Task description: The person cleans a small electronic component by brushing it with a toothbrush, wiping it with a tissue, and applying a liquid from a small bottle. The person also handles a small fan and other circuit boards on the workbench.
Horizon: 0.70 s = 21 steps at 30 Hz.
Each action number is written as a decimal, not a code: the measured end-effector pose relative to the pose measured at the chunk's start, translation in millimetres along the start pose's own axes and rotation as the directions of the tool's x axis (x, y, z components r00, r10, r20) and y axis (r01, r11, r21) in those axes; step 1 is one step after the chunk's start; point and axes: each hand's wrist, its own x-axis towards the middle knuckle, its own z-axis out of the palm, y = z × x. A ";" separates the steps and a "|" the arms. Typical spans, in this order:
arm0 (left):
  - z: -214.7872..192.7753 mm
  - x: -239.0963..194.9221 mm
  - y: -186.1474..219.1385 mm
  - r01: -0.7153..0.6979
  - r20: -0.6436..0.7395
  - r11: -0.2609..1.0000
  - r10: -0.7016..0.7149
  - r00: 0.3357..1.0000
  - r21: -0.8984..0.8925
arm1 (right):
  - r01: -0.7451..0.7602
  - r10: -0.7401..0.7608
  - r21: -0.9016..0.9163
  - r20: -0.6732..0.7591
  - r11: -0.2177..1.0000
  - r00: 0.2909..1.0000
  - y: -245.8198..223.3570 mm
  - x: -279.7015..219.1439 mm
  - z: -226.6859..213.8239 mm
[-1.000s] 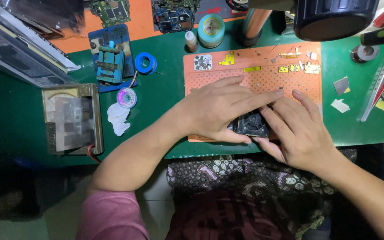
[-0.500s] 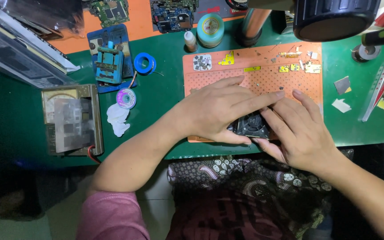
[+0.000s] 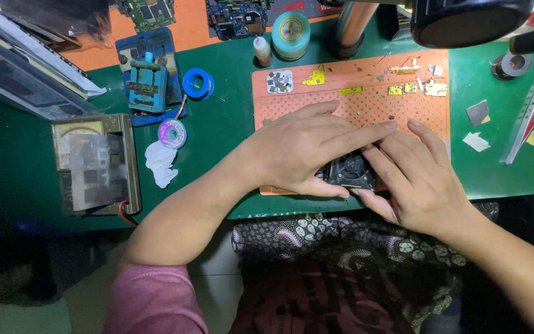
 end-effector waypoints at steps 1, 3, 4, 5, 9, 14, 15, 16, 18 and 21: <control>0.1 -0.2 -0.2 -0.005 -0.002 1.000 0.005 1.000 0.007 | 0.000 0.000 -0.004 0.003 1.000 1.000 -0.1 0.2 -0.1; 0.3 -0.1 -0.6 -0.010 -0.005 1.000 0.011 1.000 0.012 | 0.000 0.000 -0.009 0.007 1.000 1.000 -0.2 0.1 -0.2; 0.1 -0.1 -0.7 -0.014 -0.004 1.000 0.014 1.000 0.003 | 0.000 0.001 -0.009 0.005 1.000 1.000 -0.3 0.0 -0.1; -0.1 0.1 -0.9 -0.017 -0.004 1.000 0.017 1.000 -0.005 | -0.001 0.001 -0.008 0.003 1.000 1.000 -0.3 0.0 0.0; -1.0 0.1 0.3 -0.008 -0.005 1.000 0.008 1.000 0.002 | -0.003 0.003 -0.009 0.004 1.000 1.000 -0.1 0.0 -0.1; -0.8 0.1 -0.1 -0.012 -0.011 1.000 0.012 1.000 0.002 | -0.006 0.006 0.004 -0.001 1.000 1.000 -0.3 1.2 -0.7; -1.3 0.1 -0.1 -0.012 -0.011 1.000 0.012 1.000 0.004 | -0.005 0.005 0.004 -0.002 1.000 1.000 0.0 1.9 -0.8; -1.3 0.0 0.2 -0.009 -0.011 1.000 0.009 1.000 0.002 | -0.006 0.006 0.001 0.002 1.000 1.000 -0.1 2.1 -1.0; -1.6 0.1 0.4 -0.007 -0.010 1.000 0.007 1.000 -0.003 | -0.008 0.008 -0.002 0.007 1.000 1.000 -0.1 2.0 -1.0; -1.2 0.1 0.1 0.011 0.010 1.000 -0.011 1.000 -0.014 | -0.003 0.003 0.002 0.008 1.000 1.000 0.1 1.7 -0.6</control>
